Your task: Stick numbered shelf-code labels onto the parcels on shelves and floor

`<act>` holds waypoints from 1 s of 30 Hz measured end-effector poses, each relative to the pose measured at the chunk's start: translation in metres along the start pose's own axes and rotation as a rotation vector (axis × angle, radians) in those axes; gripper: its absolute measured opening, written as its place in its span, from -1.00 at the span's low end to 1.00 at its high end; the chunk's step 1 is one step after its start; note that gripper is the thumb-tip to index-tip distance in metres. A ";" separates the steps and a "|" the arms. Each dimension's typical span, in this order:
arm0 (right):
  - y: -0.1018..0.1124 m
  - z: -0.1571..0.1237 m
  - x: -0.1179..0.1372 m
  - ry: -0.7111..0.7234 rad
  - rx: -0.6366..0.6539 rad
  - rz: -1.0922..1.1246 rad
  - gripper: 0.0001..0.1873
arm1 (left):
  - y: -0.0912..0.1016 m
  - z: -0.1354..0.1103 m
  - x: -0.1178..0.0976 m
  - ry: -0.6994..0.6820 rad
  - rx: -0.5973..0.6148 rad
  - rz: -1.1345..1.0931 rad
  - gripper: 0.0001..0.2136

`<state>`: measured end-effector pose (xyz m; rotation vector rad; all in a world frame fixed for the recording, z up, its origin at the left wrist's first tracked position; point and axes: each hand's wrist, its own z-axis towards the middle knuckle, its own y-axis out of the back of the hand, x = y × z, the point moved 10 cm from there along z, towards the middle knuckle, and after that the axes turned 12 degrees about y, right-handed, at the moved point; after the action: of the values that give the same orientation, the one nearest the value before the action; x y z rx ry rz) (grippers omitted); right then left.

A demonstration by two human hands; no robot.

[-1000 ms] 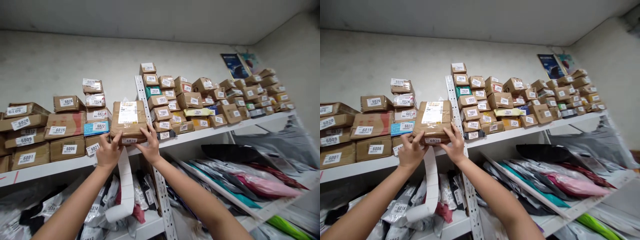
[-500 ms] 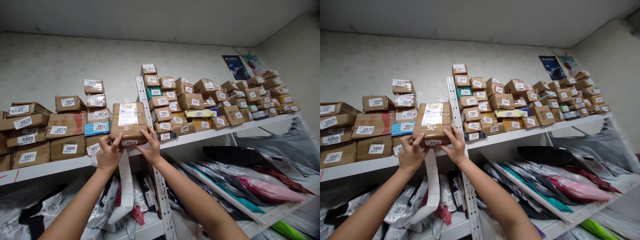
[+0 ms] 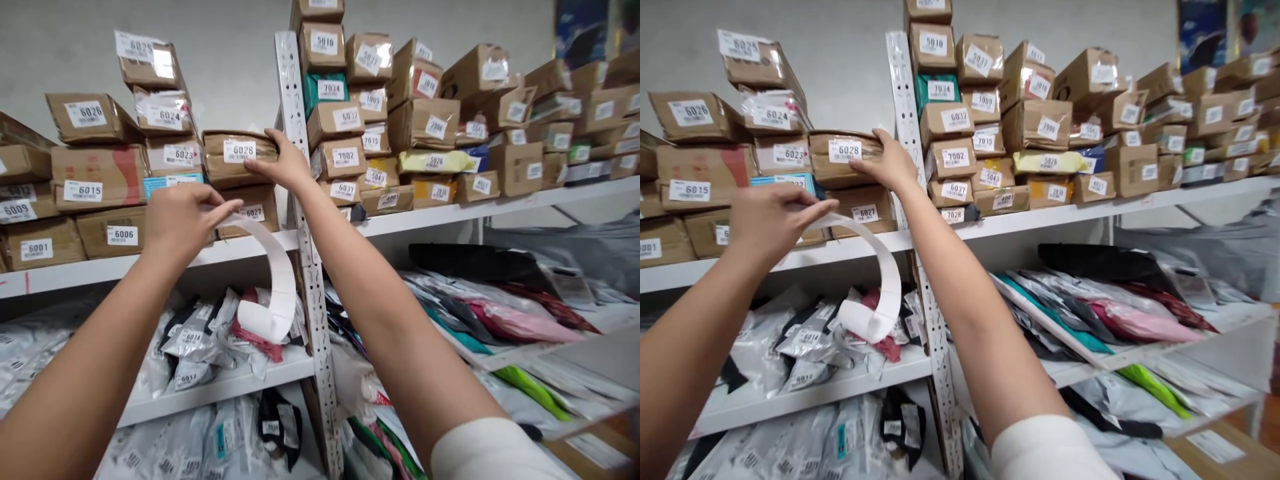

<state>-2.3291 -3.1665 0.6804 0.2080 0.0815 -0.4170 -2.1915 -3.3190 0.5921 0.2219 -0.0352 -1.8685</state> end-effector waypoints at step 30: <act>-0.096 -0.451 0.072 -1.006 -0.345 1.078 -0.79 | -0.144 -0.288 0.111 0.814 0.423 -0.753 -0.63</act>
<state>-2.3191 -3.1825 0.2145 -0.3208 -0.9130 0.6015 -2.3105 -3.3548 0.2751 1.4317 0.2457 -2.3450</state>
